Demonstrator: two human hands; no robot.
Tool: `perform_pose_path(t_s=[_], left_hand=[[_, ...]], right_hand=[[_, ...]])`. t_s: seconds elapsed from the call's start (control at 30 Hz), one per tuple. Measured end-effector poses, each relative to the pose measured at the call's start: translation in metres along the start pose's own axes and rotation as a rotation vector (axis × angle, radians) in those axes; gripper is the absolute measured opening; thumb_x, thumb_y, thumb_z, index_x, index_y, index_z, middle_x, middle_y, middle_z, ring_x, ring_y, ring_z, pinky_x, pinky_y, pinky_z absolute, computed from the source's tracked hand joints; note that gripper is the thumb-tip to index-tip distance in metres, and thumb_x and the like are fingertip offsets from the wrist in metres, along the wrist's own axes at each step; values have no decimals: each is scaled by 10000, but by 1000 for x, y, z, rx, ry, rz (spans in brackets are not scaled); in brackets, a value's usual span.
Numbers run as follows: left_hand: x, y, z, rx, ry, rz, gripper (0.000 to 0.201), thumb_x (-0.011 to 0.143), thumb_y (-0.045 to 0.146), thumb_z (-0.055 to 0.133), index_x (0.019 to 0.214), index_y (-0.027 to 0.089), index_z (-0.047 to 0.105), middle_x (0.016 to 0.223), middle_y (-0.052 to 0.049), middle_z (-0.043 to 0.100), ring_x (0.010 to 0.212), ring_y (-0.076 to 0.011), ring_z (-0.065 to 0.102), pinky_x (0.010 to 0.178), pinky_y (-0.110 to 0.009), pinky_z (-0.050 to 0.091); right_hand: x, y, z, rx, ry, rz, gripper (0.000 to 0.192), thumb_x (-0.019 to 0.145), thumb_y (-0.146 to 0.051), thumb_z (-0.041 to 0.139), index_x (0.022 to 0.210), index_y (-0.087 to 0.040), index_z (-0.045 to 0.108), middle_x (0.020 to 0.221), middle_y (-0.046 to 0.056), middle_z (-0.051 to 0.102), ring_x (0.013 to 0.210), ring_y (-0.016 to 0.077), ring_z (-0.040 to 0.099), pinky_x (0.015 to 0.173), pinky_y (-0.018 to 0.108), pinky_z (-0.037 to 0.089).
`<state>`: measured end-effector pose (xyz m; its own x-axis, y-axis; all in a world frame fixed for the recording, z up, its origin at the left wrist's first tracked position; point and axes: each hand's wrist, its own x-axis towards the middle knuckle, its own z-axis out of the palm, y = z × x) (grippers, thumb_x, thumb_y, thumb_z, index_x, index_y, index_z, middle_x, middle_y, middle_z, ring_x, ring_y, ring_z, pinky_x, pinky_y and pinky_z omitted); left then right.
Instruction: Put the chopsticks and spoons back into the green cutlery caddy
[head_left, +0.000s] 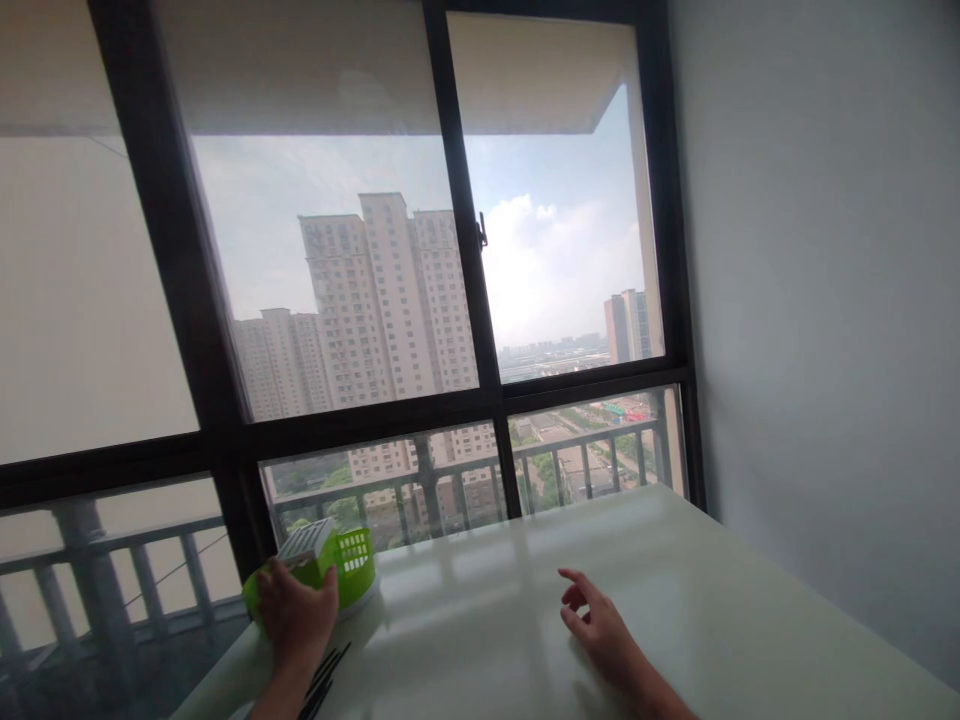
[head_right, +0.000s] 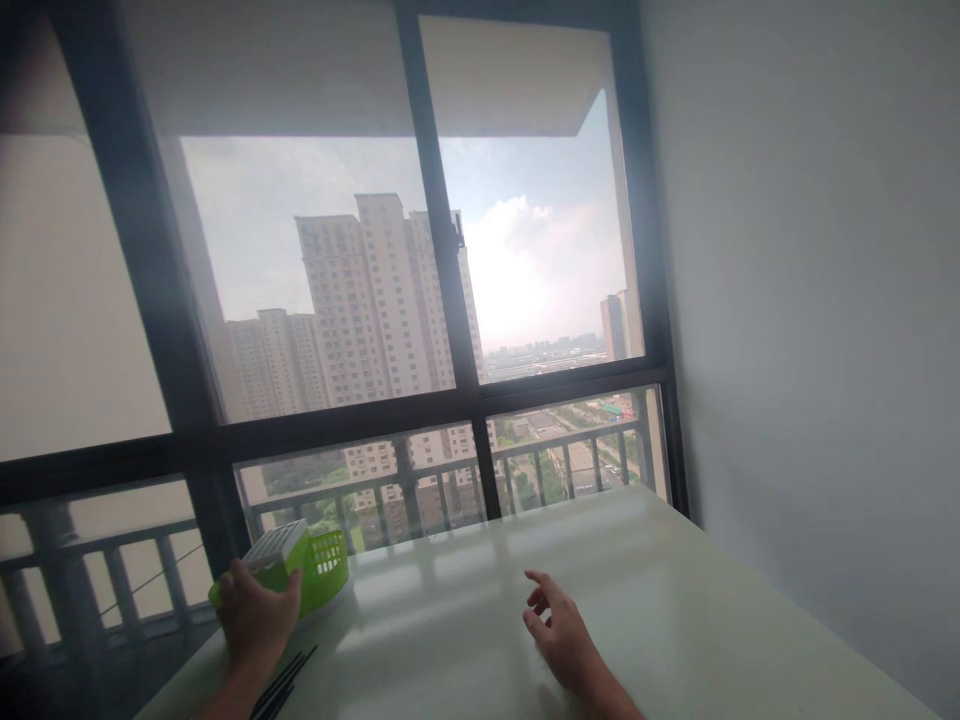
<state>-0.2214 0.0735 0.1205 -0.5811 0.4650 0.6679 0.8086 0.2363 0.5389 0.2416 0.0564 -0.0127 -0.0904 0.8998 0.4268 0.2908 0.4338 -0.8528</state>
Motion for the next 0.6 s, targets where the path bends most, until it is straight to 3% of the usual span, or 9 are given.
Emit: perform_pose_path(t_s=[0.03,0.1,0.2,0.23,0.27,0.33,0.4,0.47,0.6], left_hand=[[-21,11,5,-7,-66,58,819,954,416,413,1577,-33,128,1660,-318,197,1501,-473,298,1175,-591,342],[-73,33,16,-27,-234,202,679,960,406,417,1560,100,336,1658,-173,346,1516,-340,351,1212,-453,355],[-154,60,28,159,-959,391,631,951,415,405,1529,173,475,1680,-136,320,1564,-310,254,1259,-480,257],[-176,66,30,164,-1051,410,638,920,459,461,1502,205,526,1653,-135,377,1545,-327,300,1239,-508,294],[-194,71,30,174,-1097,430,662,896,482,496,1507,229,523,1652,-135,374,1545,-344,296,1240,-551,269],[-218,77,28,182,-1077,476,695,893,505,488,1540,252,474,1667,-130,332,1556,-352,263,1251,-598,194],[-226,79,22,199,-1038,507,691,920,496,427,1567,255,422,1686,-112,282,1571,-331,223,1264,-592,133],[-226,80,17,202,-1035,510,678,934,492,393,1570,257,415,1686,-96,282,1572,-312,224,1268,-571,136],[-223,81,11,171,-1028,511,672,943,493,375,1571,255,414,1687,-87,277,1574,-302,223,1268,-559,136]], right_hand=[[1,0,0,-18,0,-5,458,886,-409,570,1312,-249,615,996,44,697,901,211,662,731,299,515],[2,-2,-1,-69,-16,-11,340,915,-468,550,1106,-226,694,905,40,707,841,215,656,703,301,491],[1,-3,-2,-204,-36,-27,362,942,-496,510,842,-209,706,803,49,696,794,224,640,735,326,483],[0,-4,-3,-261,-45,-42,349,936,-473,519,822,-209,717,826,60,705,837,236,647,789,345,489],[-2,-4,-5,-317,-59,-59,307,913,-445,551,850,-214,743,902,75,725,923,256,653,865,369,488],[-7,-5,-8,-414,-116,-72,292,826,-393,653,1049,-254,781,1195,93,719,1192,311,597,1056,442,421],[-13,-5,-10,-474,-197,-35,514,749,-369,724,1260,-318,727,1437,70,612,1391,349,460,1188,512,285],[-18,-7,-12,-506,-254,9,585,742,-372,729,1325,-341,693,1512,53,552,1459,352,387,1239,536,184],[-21,-12,-13,-526,-268,38,526,782,-384,686,1306,-338,708,1526,42,540,1470,330,385,1254,516,164]])
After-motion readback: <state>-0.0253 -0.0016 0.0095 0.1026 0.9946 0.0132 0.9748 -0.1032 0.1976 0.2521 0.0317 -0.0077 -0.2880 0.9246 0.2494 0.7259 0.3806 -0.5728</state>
